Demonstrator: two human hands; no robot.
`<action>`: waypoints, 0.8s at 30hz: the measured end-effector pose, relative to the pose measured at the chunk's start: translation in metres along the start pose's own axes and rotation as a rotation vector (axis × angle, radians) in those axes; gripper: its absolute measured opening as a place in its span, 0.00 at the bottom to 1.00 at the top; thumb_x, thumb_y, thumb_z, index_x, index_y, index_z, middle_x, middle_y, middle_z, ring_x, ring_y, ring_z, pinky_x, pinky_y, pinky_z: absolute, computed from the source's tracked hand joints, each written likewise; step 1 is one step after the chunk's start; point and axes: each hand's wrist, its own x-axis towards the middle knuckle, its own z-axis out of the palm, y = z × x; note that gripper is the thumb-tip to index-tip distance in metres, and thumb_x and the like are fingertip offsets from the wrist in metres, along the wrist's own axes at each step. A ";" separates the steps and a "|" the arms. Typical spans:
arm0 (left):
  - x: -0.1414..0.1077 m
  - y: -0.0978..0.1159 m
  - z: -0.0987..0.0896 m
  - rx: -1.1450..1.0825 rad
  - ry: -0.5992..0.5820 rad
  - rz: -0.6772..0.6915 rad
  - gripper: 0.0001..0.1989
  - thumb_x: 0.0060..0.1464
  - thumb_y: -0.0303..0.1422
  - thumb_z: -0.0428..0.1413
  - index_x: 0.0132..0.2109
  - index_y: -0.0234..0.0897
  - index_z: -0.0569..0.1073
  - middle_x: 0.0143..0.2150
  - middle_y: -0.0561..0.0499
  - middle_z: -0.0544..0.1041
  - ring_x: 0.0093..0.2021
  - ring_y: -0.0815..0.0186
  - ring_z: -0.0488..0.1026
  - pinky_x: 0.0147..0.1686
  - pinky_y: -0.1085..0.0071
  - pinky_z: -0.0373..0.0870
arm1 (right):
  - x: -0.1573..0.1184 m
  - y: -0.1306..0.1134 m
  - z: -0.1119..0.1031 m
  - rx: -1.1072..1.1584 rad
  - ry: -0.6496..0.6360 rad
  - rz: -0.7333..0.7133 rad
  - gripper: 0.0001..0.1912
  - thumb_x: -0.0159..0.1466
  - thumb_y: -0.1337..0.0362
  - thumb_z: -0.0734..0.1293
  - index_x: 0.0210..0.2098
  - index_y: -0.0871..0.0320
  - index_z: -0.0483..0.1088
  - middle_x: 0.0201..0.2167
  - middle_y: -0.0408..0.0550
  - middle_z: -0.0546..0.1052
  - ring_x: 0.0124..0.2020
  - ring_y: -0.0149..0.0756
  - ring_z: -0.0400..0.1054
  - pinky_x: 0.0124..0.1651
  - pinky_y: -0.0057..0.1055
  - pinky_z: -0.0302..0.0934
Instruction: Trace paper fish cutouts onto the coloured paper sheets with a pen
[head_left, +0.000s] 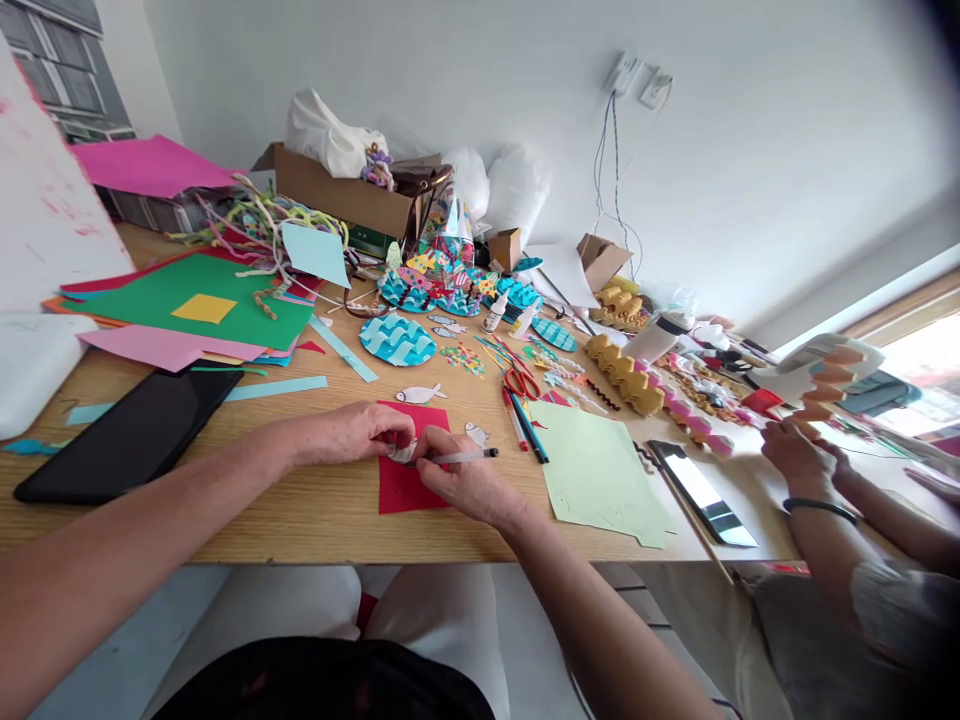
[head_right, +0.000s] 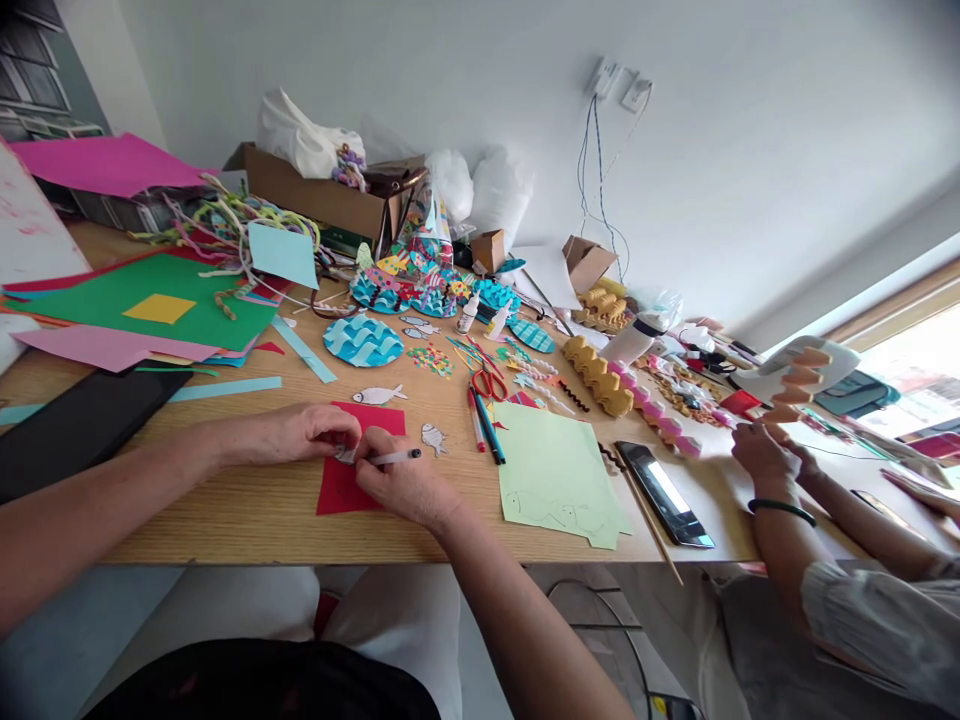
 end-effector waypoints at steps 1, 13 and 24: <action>0.000 -0.001 0.000 0.000 0.000 0.015 0.08 0.50 0.22 0.50 0.35 0.37 0.71 0.32 0.56 0.73 0.33 0.69 0.68 0.35 0.76 0.61 | 0.000 0.000 0.000 -0.003 0.002 -0.002 0.07 0.53 0.74 0.60 0.27 0.56 0.65 0.23 0.39 0.69 0.25 0.28 0.60 0.28 0.23 0.53; 0.006 -0.011 0.006 -0.023 -0.006 0.187 0.11 0.56 0.24 0.49 0.35 0.38 0.75 0.35 0.51 0.76 0.36 0.67 0.71 0.39 0.75 0.63 | 0.000 -0.001 0.000 0.018 -0.008 -0.013 0.07 0.54 0.75 0.60 0.27 0.56 0.64 0.25 0.40 0.69 0.26 0.29 0.61 0.30 0.23 0.54; 0.002 -0.012 0.004 -0.001 0.002 0.204 0.11 0.58 0.26 0.49 0.36 0.38 0.76 0.36 0.50 0.75 0.37 0.68 0.71 0.39 0.76 0.64 | -0.004 -0.001 -0.002 0.006 0.025 0.008 0.07 0.53 0.74 0.60 0.27 0.57 0.66 0.21 0.39 0.67 0.23 0.27 0.57 0.28 0.23 0.50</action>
